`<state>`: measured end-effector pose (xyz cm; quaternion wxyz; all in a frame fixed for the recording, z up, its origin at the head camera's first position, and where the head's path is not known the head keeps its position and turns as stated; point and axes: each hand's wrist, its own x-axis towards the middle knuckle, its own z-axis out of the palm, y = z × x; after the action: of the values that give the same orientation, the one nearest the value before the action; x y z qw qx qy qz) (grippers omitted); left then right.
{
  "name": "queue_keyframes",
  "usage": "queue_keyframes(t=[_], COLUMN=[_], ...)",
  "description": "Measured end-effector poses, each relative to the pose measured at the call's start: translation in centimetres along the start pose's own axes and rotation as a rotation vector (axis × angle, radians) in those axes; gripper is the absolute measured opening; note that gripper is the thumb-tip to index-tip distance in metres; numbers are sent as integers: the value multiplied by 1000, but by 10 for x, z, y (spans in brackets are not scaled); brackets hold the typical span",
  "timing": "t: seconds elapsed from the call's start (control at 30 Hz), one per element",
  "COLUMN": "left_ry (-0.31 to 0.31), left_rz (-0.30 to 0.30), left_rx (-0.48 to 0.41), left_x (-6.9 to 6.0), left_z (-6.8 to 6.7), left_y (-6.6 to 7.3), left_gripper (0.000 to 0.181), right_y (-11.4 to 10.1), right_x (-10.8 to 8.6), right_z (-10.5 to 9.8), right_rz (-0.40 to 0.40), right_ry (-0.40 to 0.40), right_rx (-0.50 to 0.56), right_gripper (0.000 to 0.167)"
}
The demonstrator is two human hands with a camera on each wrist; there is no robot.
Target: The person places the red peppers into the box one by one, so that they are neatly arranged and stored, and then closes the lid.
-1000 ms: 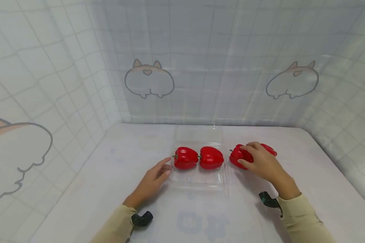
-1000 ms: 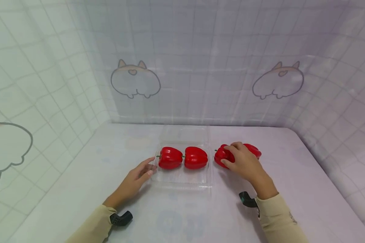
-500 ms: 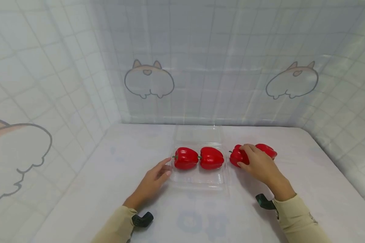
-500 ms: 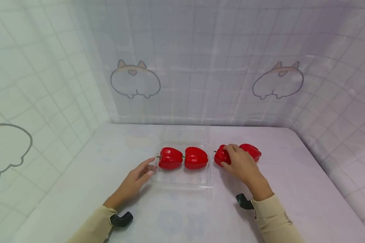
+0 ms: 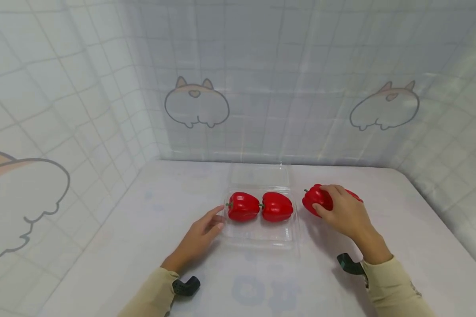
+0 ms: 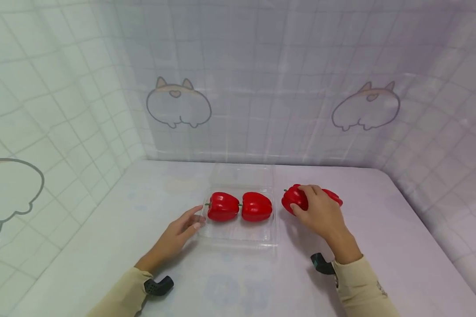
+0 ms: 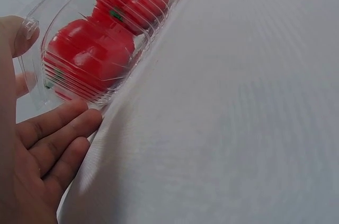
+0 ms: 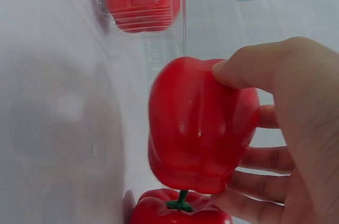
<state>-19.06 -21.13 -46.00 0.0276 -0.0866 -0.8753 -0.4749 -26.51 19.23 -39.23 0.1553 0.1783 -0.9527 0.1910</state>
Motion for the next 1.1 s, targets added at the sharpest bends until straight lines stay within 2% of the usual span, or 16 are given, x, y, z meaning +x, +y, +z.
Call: queue_keyframes(t=[0.2, 0.47, 0.73, 0.97, 1.1], left_ry=[5, -10, -10, -1, 1], left_rz=[9, 18, 20, 27, 32], left_rx=[3, -7, -1, 12, 14], left_x=[-1, 0, 1, 0, 0], left_z=[-2, -3, -4, -3, -1], left_y=[2, 1, 4, 2, 1], left_gripper=[53, 52, 53, 53, 53], right_y=[1, 3, 4, 0, -3], right_x=[2, 1, 4, 3, 3], right_z=[0, 4, 11, 16, 17], right_rz=[-4, 76, 84, 184, 221], right_ry=[39, 20, 106, 138, 128], right_rx=[65, 252, 425, 514, 569], right_gripper=[60, 64, 59, 64, 63])
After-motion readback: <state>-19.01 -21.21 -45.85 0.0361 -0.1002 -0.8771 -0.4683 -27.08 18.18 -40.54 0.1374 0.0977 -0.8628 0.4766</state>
